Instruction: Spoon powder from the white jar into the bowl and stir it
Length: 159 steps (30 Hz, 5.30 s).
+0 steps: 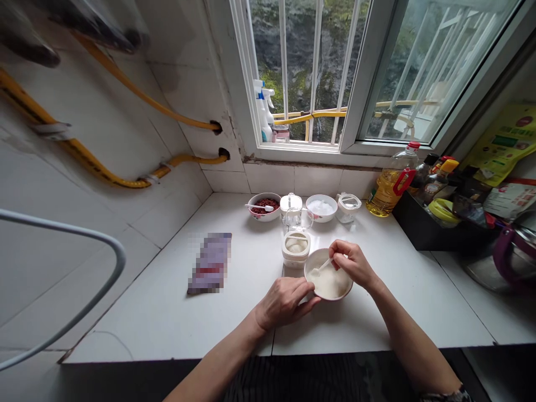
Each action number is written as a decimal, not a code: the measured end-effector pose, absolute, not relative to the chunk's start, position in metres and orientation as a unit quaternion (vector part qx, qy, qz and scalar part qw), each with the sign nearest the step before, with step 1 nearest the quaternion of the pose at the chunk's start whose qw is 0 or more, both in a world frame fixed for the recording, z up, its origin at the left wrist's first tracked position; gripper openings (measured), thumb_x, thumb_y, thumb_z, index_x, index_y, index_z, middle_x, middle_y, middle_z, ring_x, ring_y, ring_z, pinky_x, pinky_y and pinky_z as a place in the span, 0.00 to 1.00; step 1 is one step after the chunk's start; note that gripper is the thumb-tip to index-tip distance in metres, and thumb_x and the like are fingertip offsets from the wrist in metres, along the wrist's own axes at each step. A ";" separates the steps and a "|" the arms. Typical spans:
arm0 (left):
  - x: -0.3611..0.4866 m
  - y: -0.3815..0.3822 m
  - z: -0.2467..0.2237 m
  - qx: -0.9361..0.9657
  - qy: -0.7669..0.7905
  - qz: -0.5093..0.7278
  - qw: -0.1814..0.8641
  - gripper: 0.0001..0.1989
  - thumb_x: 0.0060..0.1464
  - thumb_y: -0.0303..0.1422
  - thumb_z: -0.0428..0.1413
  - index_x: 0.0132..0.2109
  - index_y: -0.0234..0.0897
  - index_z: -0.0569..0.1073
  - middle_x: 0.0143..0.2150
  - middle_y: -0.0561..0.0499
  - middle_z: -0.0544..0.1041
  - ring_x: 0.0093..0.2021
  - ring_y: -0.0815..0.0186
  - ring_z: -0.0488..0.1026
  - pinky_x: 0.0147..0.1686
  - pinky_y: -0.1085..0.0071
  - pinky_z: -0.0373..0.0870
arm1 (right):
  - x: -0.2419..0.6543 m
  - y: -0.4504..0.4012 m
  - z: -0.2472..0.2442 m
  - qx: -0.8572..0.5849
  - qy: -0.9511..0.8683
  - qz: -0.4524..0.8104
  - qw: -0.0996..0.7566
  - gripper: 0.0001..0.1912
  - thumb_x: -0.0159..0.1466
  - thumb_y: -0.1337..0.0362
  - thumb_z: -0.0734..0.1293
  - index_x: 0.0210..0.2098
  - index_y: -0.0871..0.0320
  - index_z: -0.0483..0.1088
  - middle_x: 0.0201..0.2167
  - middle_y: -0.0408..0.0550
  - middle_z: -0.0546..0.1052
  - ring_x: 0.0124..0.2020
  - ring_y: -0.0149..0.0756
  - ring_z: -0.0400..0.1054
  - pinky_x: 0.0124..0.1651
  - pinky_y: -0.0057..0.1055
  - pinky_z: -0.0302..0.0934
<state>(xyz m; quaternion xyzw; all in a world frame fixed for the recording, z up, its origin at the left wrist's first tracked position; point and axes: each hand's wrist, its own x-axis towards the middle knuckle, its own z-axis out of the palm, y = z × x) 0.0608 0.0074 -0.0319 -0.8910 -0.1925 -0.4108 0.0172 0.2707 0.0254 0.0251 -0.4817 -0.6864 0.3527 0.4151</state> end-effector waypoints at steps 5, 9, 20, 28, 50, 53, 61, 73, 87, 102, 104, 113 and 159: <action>0.061 0.007 -0.033 -0.892 -0.195 -0.407 0.015 0.05 0.64 0.33 0.50 0.39 0.36 0.65 0.24 0.56 0.70 0.21 0.70 0.67 0.21 0.72 0.57 | 0.277 0.032 0.027 -0.480 -0.582 0.460 0.469 0.04 0.50 0.66 0.60 0.23 0.57 0.66 0.14 0.38 0.65 0.18 0.29 0.57 0.26 0.28 0.54; 0.061 0.007 -0.032 -0.892 -0.192 -0.409 0.018 0.05 0.64 0.33 0.50 0.39 0.36 0.65 0.24 0.56 0.69 0.20 0.71 0.66 0.20 0.72 0.57 | 0.280 0.034 0.027 -0.488 -0.584 0.455 0.462 0.04 0.50 0.66 0.60 0.22 0.56 0.66 0.13 0.38 0.64 0.18 0.29 0.55 0.25 0.28 0.51; 0.061 0.007 -0.032 -0.892 -0.193 -0.408 0.014 0.06 0.64 0.33 0.50 0.38 0.36 0.66 0.23 0.56 0.69 0.20 0.71 0.66 0.20 0.72 0.57 | 0.275 0.025 0.030 -0.461 -0.756 0.315 0.342 0.09 0.52 0.73 0.59 0.23 0.56 0.68 0.22 0.43 0.71 0.30 0.35 0.63 0.33 0.30 0.56; 0.061 0.007 -0.032 -0.891 -0.192 -0.410 0.018 0.06 0.65 0.33 0.50 0.38 0.36 0.66 0.24 0.56 0.70 0.21 0.70 0.66 0.20 0.73 0.58 | 0.282 0.033 0.033 -0.463 -0.595 0.500 0.426 0.02 0.51 0.66 0.63 0.26 0.57 0.67 0.14 0.37 0.66 0.18 0.29 0.58 0.27 0.29 0.54; 0.061 0.008 -0.031 -0.891 -0.190 -0.412 0.021 0.07 0.66 0.33 0.48 0.38 0.36 0.65 0.24 0.55 0.70 0.21 0.70 0.67 0.21 0.72 0.57 | 0.268 0.029 0.022 -0.429 -0.661 0.329 0.521 0.04 0.66 0.61 0.62 0.38 0.55 0.64 0.29 0.46 0.77 0.33 0.39 0.73 0.45 0.40 0.65; 0.061 0.008 -0.031 -0.890 -0.192 -0.412 0.023 0.07 0.66 0.33 0.48 0.38 0.36 0.65 0.24 0.56 0.70 0.21 0.70 0.66 0.21 0.72 0.57 | 0.265 0.028 0.017 -0.379 -0.791 0.135 0.460 0.04 0.67 0.69 0.60 0.37 0.54 0.65 0.30 0.45 0.78 0.31 0.37 0.73 0.55 0.48 0.61; 0.061 0.007 -0.030 -0.891 -0.191 -0.412 0.022 0.08 0.66 0.33 0.48 0.38 0.36 0.65 0.24 0.55 0.70 0.21 0.70 0.67 0.21 0.72 0.57 | 0.269 0.021 0.023 -0.414 -0.707 0.193 0.540 0.04 0.67 0.67 0.63 0.41 0.54 0.65 0.34 0.47 0.78 0.34 0.38 0.76 0.41 0.38 0.69; 0.061 0.005 -0.028 -0.895 -0.196 -0.400 0.032 0.08 0.67 0.33 0.48 0.38 0.36 0.65 0.23 0.56 0.68 0.21 0.70 0.65 0.21 0.71 0.57 | 0.273 0.019 0.031 -0.430 -0.794 0.227 0.364 0.09 0.55 0.74 0.60 0.27 0.56 0.68 0.24 0.43 0.72 0.29 0.34 0.64 0.34 0.30 0.59; 0.059 0.004 -0.027 -0.897 -0.197 -0.395 0.017 0.07 0.65 0.32 0.49 0.37 0.36 0.66 0.23 0.55 0.69 0.21 0.70 0.65 0.21 0.71 0.57 | 0.279 0.029 0.029 -0.489 -0.577 0.482 0.442 0.03 0.52 0.66 0.62 0.25 0.58 0.68 0.15 0.37 0.65 0.18 0.28 0.58 0.25 0.27 0.54; 0.060 0.004 -0.029 -0.899 -0.200 -0.390 0.005 0.09 0.67 0.33 0.47 0.37 0.36 0.67 0.23 0.54 0.69 0.21 0.69 0.65 0.21 0.70 0.57 | 0.285 0.039 0.023 -0.491 -0.467 0.515 0.524 0.10 0.54 0.59 0.71 0.30 0.59 0.72 0.22 0.46 0.79 0.26 0.35 0.71 0.33 0.34 0.64; 0.060 0.004 -0.028 -0.899 -0.199 -0.391 0.006 0.09 0.66 0.33 0.47 0.37 0.36 0.67 0.23 0.54 0.69 0.21 0.69 0.65 0.21 0.70 0.57 | 0.281 0.036 0.023 -0.487 -0.484 0.498 0.530 0.13 0.55 0.56 0.72 0.32 0.59 0.72 0.24 0.48 0.80 0.28 0.37 0.73 0.36 0.35 0.66; 0.061 0.004 -0.027 -0.897 -0.199 -0.395 0.008 0.09 0.67 0.33 0.47 0.37 0.36 0.66 0.23 0.55 0.69 0.20 0.70 0.65 0.21 0.71 0.56 | 0.267 0.027 0.015 -0.395 -0.772 0.153 0.474 0.05 0.64 0.70 0.64 0.38 0.54 0.70 0.30 0.45 0.81 0.29 0.35 0.74 0.54 0.49 0.63; 0.060 0.005 -0.030 -0.896 -0.196 -0.397 0.003 0.08 0.66 0.33 0.49 0.37 0.36 0.66 0.23 0.56 0.69 0.21 0.71 0.65 0.22 0.72 0.56 | 0.283 0.039 0.026 -0.482 -0.471 0.528 0.517 0.02 0.48 0.66 0.64 0.21 0.58 0.69 0.12 0.39 0.68 0.17 0.30 0.59 0.27 0.31 0.56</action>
